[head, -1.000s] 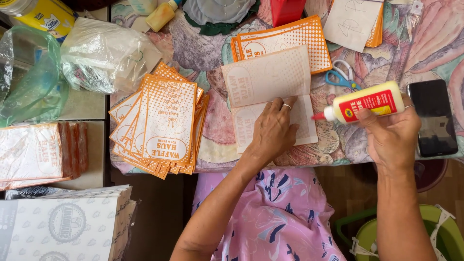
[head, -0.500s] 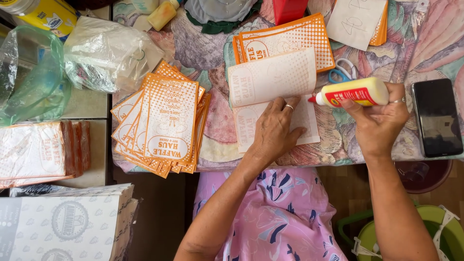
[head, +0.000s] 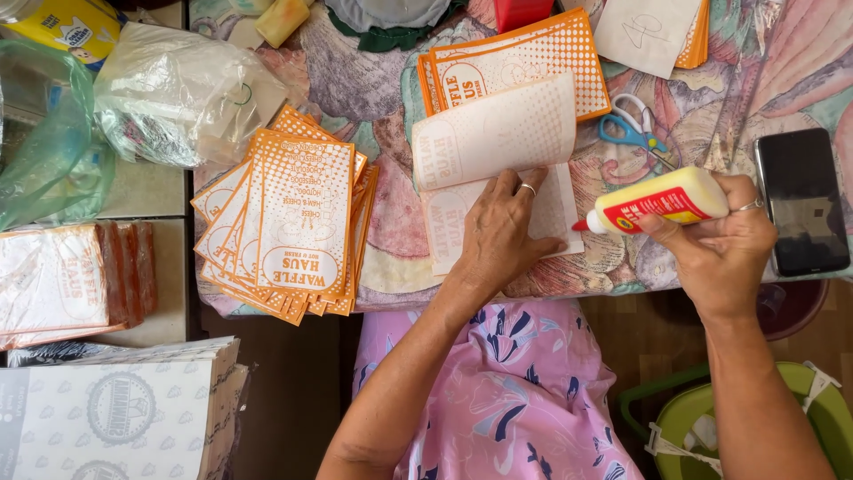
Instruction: Applying glue to paper bags and folding them to complete the packaging.
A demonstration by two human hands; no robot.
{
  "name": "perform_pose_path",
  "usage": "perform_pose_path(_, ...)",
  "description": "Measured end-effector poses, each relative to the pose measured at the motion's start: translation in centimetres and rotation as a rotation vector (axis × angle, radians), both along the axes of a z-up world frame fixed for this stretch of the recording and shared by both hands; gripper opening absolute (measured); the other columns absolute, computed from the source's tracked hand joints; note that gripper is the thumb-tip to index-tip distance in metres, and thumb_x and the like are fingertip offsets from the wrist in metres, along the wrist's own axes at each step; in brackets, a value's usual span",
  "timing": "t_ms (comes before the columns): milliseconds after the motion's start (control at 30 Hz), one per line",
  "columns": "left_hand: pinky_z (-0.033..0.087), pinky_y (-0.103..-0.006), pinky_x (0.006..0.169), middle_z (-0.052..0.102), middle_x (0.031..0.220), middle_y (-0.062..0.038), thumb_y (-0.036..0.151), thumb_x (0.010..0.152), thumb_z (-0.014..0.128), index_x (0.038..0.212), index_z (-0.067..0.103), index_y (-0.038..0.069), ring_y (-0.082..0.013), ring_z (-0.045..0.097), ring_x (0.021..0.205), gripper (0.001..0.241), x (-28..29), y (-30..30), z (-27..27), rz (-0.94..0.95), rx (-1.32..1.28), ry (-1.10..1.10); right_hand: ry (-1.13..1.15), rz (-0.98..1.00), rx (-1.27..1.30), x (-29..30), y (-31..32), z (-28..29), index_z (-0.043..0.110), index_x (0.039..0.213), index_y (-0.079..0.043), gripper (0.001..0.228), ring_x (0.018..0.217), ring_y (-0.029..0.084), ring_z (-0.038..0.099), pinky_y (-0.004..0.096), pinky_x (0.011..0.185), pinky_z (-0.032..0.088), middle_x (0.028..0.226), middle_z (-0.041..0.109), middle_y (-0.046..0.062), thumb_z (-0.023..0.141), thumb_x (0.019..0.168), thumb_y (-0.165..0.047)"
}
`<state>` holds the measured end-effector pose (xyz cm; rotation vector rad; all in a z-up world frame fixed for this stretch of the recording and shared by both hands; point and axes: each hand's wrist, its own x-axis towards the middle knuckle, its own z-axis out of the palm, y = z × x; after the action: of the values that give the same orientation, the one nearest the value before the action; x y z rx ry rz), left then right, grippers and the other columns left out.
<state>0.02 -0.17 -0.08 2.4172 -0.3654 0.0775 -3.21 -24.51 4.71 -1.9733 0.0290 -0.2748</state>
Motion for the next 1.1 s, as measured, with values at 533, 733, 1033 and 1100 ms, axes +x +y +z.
perform_pose_path(533, 0.053, -0.0520, 0.085, 0.059, 0.110, -0.011, 0.018, 0.087, 0.073, 0.139, 0.063, 0.011, -0.0364, 0.067, 0.103, 0.053, 2.4, 3.3, -0.3, -0.240, -0.062, 0.106, 0.018, -0.020, 0.046, -3.6, 1.4, -2.3, 0.054, 0.122, 0.002, 0.050, 0.095, 0.019, 0.067, 0.029, 0.081, 0.061, 0.103, 0.064, 0.013, 0.088, 0.087, -0.007)
perform_pose_path(733, 0.050, -0.0378, 0.095, 0.072, 0.116, -0.008, 0.016, 0.100, 0.056, 0.126, 0.071, 0.013, -0.0286, 0.068, 0.110, 0.030, 4.5, 5.4, 0.0, -0.467, -0.289, 0.185, 0.018, 0.035, 0.173, -4.5, 6.5, -4.8, 0.051, 0.108, -0.009, 0.045, 0.083, 0.010, 0.060, 0.020, 0.070, 0.056, 0.093, 0.059, 0.001, 0.088, 0.083, -0.011)
perform_pose_path(1033, 0.059, -0.0413, 0.082, 0.072, 0.097, -0.014, 0.009, 0.099, 0.060, 0.121, 0.075, 0.010, -0.0273, 0.075, 0.084, 0.027, 4.8, 5.8, 0.7, -0.416, -0.403, 0.323, -0.102, 0.166, 0.314, -4.4, 13.2, -5.7, 0.059, 0.108, 0.004, 0.047, 0.096, 0.026, 0.073, 0.043, 0.085, 0.059, 0.092, 0.073, 0.021, 0.090, 0.073, 0.001)
perform_pose_path(1100, 0.060, -0.0406, 0.078, 0.071, 0.093, -0.012, 0.010, 0.098, 0.060, 0.118, 0.075, 0.011, -0.0240, 0.075, 0.080, 0.025, 4.9, 5.7, 0.3, -0.422, -0.439, 0.312, -0.078, 0.167, 0.367, -4.1, 14.0, -5.2, 0.059, 0.110, 0.003, 0.049, 0.096, 0.025, 0.073, 0.044, 0.085, 0.059, 0.094, 0.074, 0.020, 0.091, 0.072, 0.001)
